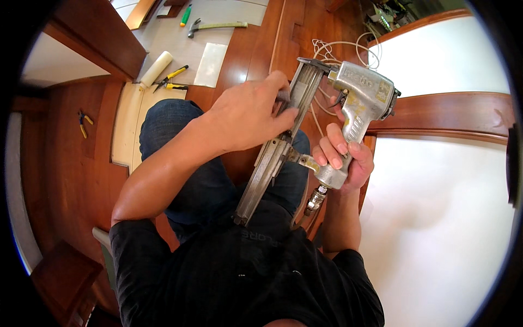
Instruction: The person applies wood glue to a wooden plank, fits the plank into a gap on the floor, and secures it using a hammer and a pneumatic nail gun. They then refill the nail gun with metal staples.
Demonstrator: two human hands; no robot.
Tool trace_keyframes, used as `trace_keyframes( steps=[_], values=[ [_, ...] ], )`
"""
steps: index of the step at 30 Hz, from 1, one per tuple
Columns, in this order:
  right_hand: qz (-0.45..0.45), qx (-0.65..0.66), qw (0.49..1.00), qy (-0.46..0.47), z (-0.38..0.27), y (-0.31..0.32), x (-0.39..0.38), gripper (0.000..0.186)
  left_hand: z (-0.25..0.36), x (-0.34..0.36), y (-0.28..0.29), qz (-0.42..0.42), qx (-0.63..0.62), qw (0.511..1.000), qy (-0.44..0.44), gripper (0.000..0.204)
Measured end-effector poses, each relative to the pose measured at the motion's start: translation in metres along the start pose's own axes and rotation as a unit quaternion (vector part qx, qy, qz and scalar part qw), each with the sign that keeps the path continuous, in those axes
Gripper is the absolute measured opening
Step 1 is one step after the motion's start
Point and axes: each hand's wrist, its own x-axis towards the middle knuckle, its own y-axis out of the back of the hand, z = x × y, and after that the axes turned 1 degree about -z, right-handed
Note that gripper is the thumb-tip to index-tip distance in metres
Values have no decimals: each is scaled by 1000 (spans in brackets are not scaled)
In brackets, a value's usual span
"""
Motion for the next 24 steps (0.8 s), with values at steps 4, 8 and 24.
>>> trace_keyframes(
  steps=[4,8,24],
  values=[
    [11,-39,999,-3,2,-11,0,73,-8,1,-6,38,6,999,-13,37],
    [29,-101,994,1,-1,-21,0,71,-3,6,-11,44,3,999,-2,38],
    [-21,-30,999,-27,-4,-16,3,72,-35,34,-8,46,-147,988,31,38]
  ],
)
